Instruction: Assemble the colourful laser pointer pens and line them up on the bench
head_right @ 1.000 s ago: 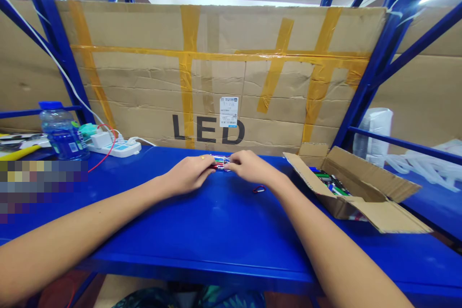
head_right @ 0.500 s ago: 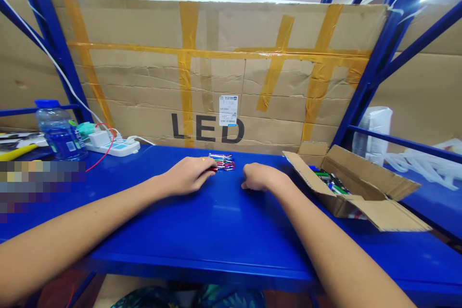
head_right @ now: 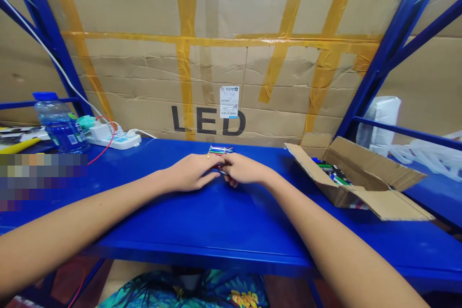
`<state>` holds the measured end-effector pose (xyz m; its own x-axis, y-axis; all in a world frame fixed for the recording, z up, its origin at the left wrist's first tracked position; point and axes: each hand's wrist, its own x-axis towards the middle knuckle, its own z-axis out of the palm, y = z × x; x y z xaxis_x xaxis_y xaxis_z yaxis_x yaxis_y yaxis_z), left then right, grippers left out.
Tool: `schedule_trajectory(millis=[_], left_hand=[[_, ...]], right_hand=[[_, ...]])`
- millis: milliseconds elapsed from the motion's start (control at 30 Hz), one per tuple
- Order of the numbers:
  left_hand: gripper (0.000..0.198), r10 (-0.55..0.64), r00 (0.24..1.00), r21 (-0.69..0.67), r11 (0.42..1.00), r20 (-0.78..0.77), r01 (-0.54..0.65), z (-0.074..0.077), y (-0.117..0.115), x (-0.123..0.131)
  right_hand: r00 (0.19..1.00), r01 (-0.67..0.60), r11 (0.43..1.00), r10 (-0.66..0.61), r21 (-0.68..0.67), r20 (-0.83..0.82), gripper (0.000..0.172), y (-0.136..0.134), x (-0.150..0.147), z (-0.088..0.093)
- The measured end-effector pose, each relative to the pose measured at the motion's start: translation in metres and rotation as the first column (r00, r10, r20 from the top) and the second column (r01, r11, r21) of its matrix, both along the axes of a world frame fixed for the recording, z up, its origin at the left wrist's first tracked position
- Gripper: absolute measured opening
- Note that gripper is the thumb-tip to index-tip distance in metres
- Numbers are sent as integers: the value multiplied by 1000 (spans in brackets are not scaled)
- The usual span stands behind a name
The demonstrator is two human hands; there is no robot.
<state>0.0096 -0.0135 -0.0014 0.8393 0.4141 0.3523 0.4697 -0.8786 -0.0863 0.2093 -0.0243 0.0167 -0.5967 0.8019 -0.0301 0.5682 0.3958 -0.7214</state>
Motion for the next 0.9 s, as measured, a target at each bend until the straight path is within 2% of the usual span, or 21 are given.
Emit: schedule_trajectory(millis=[133,233,367,467,567,900], left_hand=[[24,18,1000,33,999,-13,-18,2,1,1],[21,60,998,61,996,-35,-58,2,1,2],[16,123,992,50,991,-26,-121,2,1,2],[13,157,988,32,987,3,-157,1,0,2],[12,181,984,32,983,6,-181,2,-1,3],[12,191,981,51,980,13,-191,3,-2,5]], right_hand=[[988,-61,984,36,-170,-147,10,2,-2,-7],[975,-65,958,0,-280,-223,16,1,-3,-8],[956,-68,932,-41,-357,-291,8,0,0,-4],[959,-82,932,-22,-354,-281,9,1,3,-1],[971,-73,955,2,-289,-239,9,3,5,-1],[985,-79,975,45,-207,-166,11,-2,5,6]])
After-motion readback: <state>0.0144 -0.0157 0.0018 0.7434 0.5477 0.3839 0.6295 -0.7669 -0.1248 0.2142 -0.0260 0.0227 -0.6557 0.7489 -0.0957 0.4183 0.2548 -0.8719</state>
